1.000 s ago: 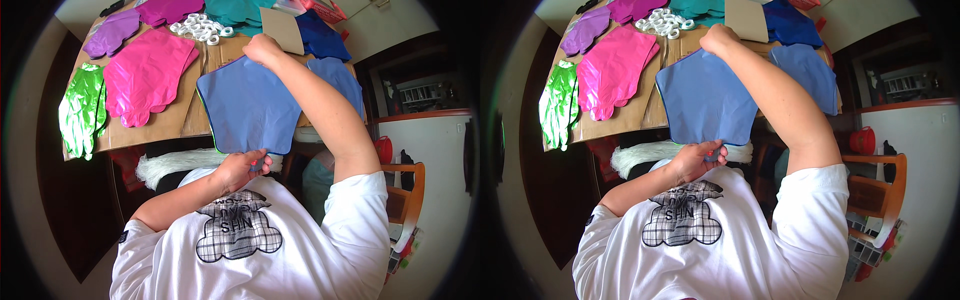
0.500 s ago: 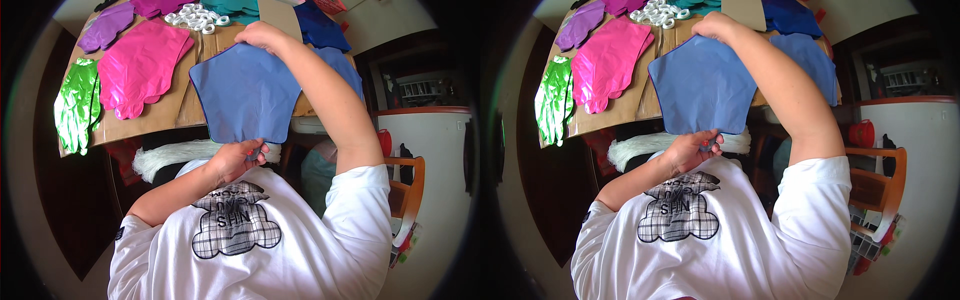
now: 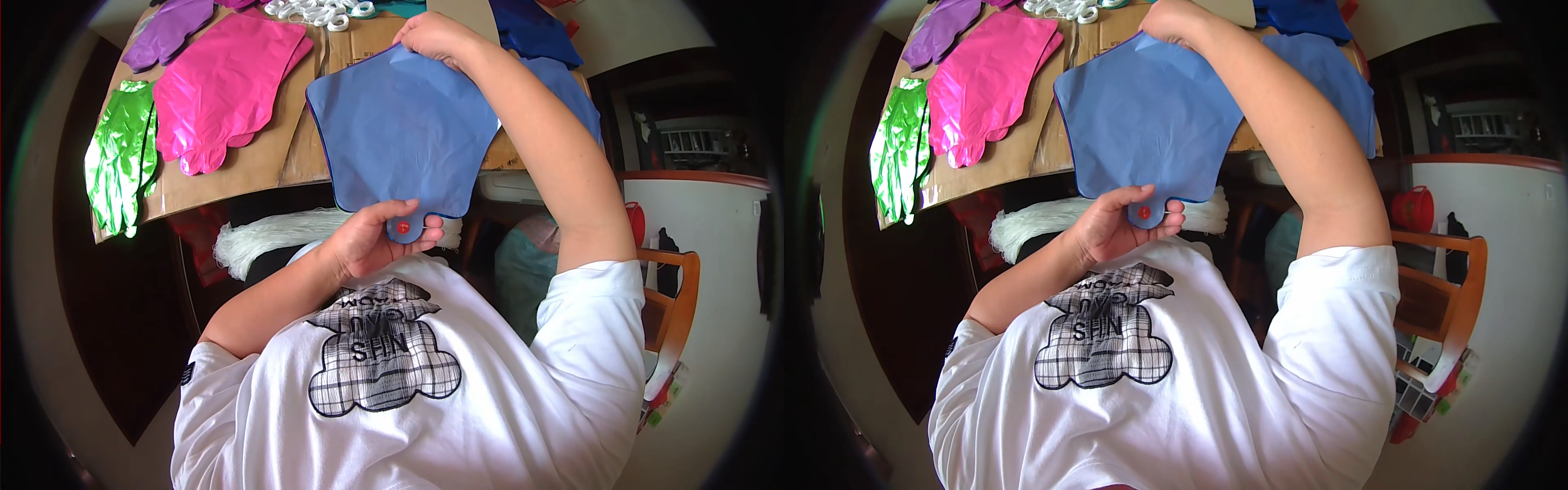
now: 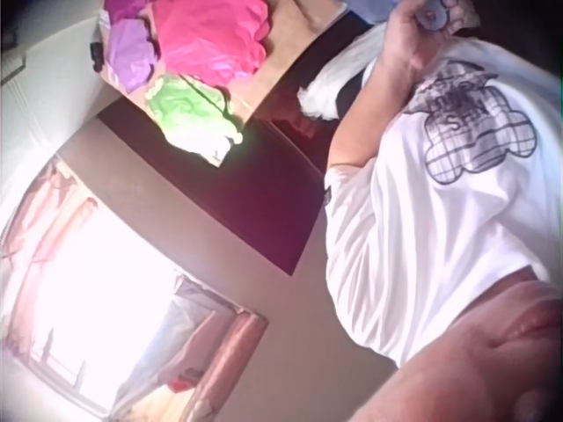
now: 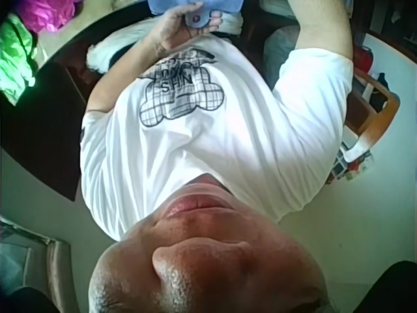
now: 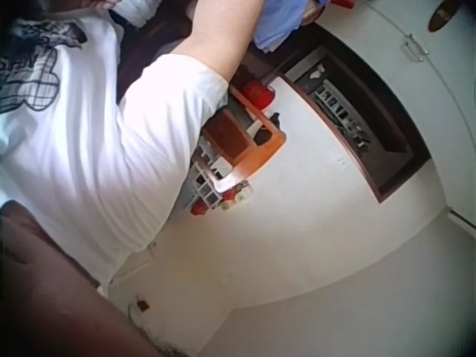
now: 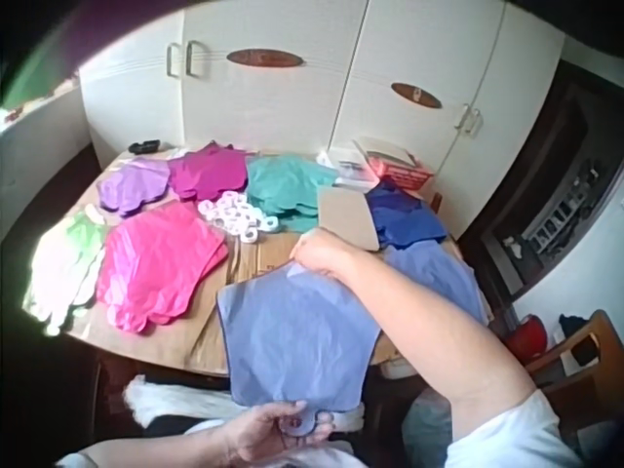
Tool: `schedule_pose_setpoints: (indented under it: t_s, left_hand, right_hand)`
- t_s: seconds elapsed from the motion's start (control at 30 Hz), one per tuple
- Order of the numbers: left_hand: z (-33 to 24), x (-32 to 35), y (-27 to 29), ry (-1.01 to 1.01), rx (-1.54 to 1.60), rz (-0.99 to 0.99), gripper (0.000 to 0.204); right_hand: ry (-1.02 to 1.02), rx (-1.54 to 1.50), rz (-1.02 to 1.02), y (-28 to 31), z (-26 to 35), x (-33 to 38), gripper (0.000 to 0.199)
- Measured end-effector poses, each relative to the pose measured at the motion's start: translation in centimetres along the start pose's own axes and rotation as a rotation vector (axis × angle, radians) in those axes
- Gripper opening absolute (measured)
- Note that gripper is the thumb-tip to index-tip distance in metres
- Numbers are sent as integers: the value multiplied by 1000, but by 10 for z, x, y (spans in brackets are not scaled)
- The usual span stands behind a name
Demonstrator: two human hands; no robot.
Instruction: Folding and stacking various colorful plastic bags on a cardboard box.
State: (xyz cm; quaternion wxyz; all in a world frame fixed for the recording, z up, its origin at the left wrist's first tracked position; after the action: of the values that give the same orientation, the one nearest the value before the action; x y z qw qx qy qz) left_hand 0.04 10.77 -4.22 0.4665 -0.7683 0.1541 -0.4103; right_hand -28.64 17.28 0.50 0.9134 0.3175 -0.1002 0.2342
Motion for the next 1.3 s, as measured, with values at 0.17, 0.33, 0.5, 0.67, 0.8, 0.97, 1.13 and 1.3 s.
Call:
schedule_pose_setpoints:
  t_s: [0.17,0.33,0.5,0.67,0.8,0.97,1.13,1.3]
  left_hand:
    - [4,-6,0,-27,-179,-129,20]
    - [3,-6,-3,-31,-192,-117,21]
    - [1,-5,-5,-38,-102,-30,23]
    - [0,-1,-7,-24,-124,-94,19]
    - [2,-4,-6,-10,-158,-143,16]
    - [1,-3,-8,-13,-159,-172,15]
    - [2,-4,-9,-6,-163,-149,16]
    - [2,-4,-6,-19,-150,-98,16]
  right_hand:
    - [6,-15,-4,0,2,2,21]
    - [29,25,-18,0,10,8,19]
    - [62,81,-26,0,19,16,18]
    - [33,76,-20,1,20,20,17]
    - [30,69,-18,1,18,17,17]
    - [86,17,-88,1,17,11,13]
    - [35,-115,-117,10,4,-3,13]
    - [5,-333,60,13,10,9,13]
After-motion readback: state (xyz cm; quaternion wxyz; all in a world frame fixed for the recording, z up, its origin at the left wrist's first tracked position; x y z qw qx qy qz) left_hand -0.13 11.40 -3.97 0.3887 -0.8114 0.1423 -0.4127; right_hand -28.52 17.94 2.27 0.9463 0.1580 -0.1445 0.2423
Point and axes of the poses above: each hand's wrist, its own x-axis away from the middle knuckle, its own y-axis out of the back of the hand, z = x × y, the point moved 4 cm from there along -x, towards the middle knuckle, and after that the axes turned 5 degrees about -x, right-handed, at the moved point
